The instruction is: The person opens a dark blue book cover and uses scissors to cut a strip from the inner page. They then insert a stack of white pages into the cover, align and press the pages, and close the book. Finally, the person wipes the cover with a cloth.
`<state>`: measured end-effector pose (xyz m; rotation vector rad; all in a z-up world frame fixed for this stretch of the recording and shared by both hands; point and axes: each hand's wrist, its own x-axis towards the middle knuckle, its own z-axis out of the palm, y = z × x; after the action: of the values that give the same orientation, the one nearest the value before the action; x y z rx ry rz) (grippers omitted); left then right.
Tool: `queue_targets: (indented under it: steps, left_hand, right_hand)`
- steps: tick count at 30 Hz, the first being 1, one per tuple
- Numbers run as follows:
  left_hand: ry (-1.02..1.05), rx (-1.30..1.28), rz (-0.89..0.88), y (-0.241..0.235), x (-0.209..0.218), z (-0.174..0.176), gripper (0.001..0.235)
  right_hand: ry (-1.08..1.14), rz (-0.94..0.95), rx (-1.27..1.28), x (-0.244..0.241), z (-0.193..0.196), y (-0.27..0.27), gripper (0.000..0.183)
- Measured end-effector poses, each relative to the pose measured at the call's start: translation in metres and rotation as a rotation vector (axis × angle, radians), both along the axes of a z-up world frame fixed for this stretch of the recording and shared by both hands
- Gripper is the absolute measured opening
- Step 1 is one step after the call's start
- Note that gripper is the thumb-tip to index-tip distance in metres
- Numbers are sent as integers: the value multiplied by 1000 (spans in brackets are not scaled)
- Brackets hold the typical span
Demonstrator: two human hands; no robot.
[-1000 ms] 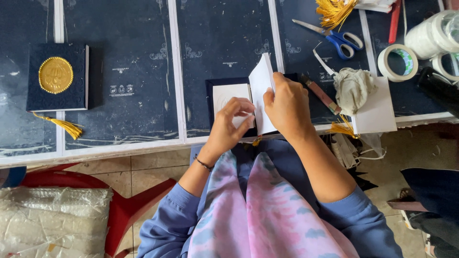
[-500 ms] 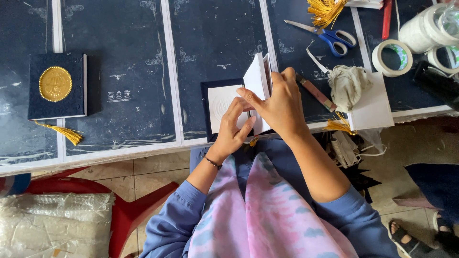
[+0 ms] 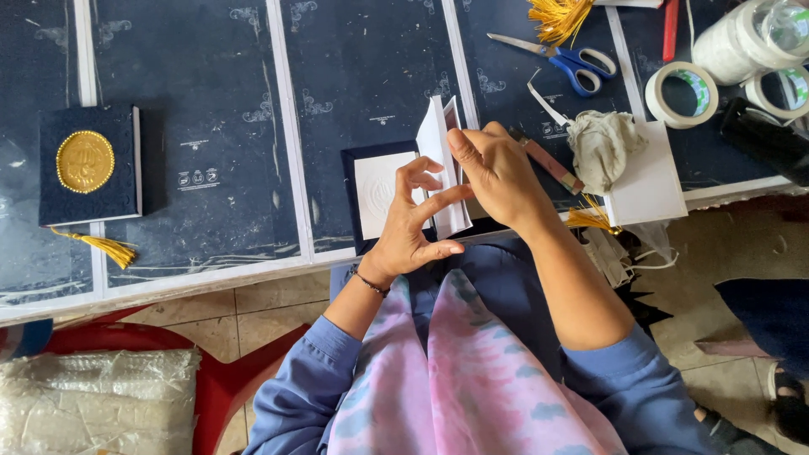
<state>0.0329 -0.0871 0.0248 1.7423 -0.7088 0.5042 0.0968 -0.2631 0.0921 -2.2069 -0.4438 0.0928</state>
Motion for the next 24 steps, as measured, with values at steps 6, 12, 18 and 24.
queue_targets:
  steps: [6, 12, 18, 24]
  left_hand:
    - [1, -29, 66, -4, 0, -16, 83]
    - [-41, 34, 159, -9, -1, -17, 76]
    - [-43, 46, 192, -10, -2, -27, 61]
    - [-79, 107, 225, -13, 0, -33, 65]
  right_hand:
    - [75, -17, -83, 2, -5, -35, 68]
    - [84, -61, 19, -15, 15, -41, 51]
    - [-24, -226, -86, -1, -50, -80, 74]
    - [229, -343, 189, 24, -116, -102, 31]
